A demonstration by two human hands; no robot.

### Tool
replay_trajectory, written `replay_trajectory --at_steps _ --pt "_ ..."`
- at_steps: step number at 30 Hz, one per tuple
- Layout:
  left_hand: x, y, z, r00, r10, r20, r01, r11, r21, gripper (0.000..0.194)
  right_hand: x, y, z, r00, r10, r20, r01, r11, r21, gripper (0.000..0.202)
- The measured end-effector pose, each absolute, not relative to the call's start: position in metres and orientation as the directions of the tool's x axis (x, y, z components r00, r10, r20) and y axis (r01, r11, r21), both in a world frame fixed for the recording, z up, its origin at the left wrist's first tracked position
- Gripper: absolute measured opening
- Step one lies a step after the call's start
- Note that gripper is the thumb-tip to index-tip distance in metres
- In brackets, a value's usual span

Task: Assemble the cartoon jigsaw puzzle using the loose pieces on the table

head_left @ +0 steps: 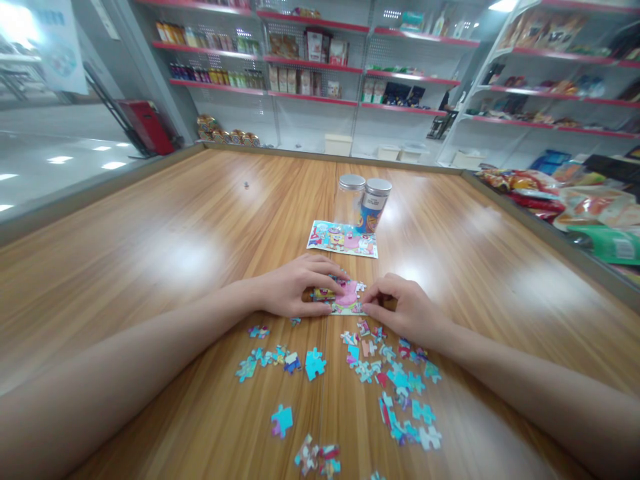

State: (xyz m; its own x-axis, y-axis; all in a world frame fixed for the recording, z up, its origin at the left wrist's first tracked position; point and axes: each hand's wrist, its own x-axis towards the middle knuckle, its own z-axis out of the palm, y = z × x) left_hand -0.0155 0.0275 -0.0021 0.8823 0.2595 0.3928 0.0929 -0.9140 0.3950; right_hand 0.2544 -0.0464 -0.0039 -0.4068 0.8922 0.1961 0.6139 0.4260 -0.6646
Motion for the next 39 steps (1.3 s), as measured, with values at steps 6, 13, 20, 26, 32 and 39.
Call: replay_trajectory --at_steps 6,13,20,26,32,39 --pt "-0.0162 0.0273 -0.0019 0.885 0.260 0.385 0.105 -0.919 0.380 0.036 0.2543 -0.0452 -0.0053 -0.395 0.897 0.199 0.605 0.417 -0.679 0.008" --pt "-0.0163 0.0270 -0.0016 0.885 0.261 0.386 0.100 -0.916 0.389 0.035 0.2547 -0.0430 -0.0067 -0.401 0.893 0.206 0.617 0.429 -0.660 0.009" --pt "-0.0162 0.0280 -0.0030 0.886 0.260 0.384 0.106 -0.919 0.379 0.035 0.2539 -0.0451 -0.0040 -0.427 0.879 0.213 0.622 0.457 -0.636 0.007" --pt "-0.0153 0.0270 -0.0018 0.885 0.265 0.383 0.108 -0.917 0.384 0.035 0.2554 -0.0440 -0.0050 -0.433 0.877 0.210 0.628 0.460 -0.627 0.008" --pt "-0.0156 0.0267 -0.0006 0.890 0.262 0.373 0.110 -0.918 0.382 0.034 0.2575 -0.0424 -0.0069 -0.353 0.920 0.171 0.573 0.357 -0.737 0.012" --pt "-0.0147 0.0262 0.0000 0.887 0.264 0.379 0.107 -0.915 0.389 0.035 0.2557 -0.0480 -0.0059 -0.489 0.781 0.389 0.533 0.620 -0.576 0.011"
